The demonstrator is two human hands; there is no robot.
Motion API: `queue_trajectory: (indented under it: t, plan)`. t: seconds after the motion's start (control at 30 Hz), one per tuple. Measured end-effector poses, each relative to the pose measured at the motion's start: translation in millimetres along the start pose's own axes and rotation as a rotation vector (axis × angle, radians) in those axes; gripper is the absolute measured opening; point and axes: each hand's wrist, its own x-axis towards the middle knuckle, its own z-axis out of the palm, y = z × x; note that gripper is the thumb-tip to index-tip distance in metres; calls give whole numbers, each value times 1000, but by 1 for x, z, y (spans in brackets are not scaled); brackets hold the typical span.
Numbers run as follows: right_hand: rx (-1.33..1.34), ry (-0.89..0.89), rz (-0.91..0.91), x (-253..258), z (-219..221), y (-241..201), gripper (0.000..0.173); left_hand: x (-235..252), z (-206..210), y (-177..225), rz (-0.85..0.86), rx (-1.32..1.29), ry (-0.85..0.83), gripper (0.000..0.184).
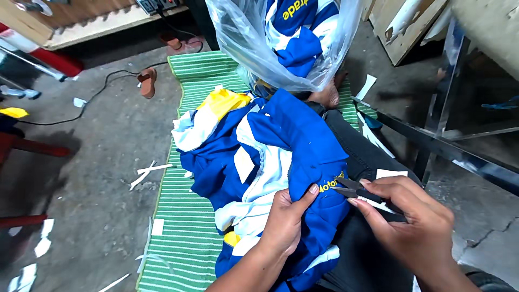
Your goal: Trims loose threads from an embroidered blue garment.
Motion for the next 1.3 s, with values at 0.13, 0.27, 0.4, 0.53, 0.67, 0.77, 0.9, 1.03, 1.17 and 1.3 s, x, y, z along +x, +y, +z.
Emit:
queue_trajectory:
  t: [0.13, 0.27, 0.4, 0.53, 0.67, 0.77, 0.9, 1.03, 1.17, 1.3]
  plan:
    - [3, 2, 4, 0, 1, 0, 27, 0, 0, 0, 4, 0, -1, 15]
    - [16, 1, 14, 1, 1, -1, 27, 0, 0, 0, 8, -1, 0, 15]
    - [27, 10, 19, 0, 2, -1, 27, -1, 0, -1, 14, -9, -1, 15]
    - [9, 4, 17, 0, 2, -1, 27, -1, 0, -1, 10, -5, 0, 15]
    - [5, 3, 15, 0, 1, -1, 27, -1, 1, 0, 6, -9, 2, 15]
    - [-10, 7, 13, -1, 1, -1, 27, -1, 1, 0, 7, -6, 2, 15]
    - [-93, 35, -3, -3, 4, -5, 28, -1, 1, -2, 20, 4, 11, 15]
    - [-115, 73, 6, -8, 11, -9, 27, -1, 2, -4, 25, -27, 41, 15]
    - [38, 87, 52, -10, 18, -8, 28, -2, 3, -3, -29, -99, 70, 16]
    - [118, 106, 68, -10, 22, -8, 28, -2, 2, -1, -40, -121, 69, 16]
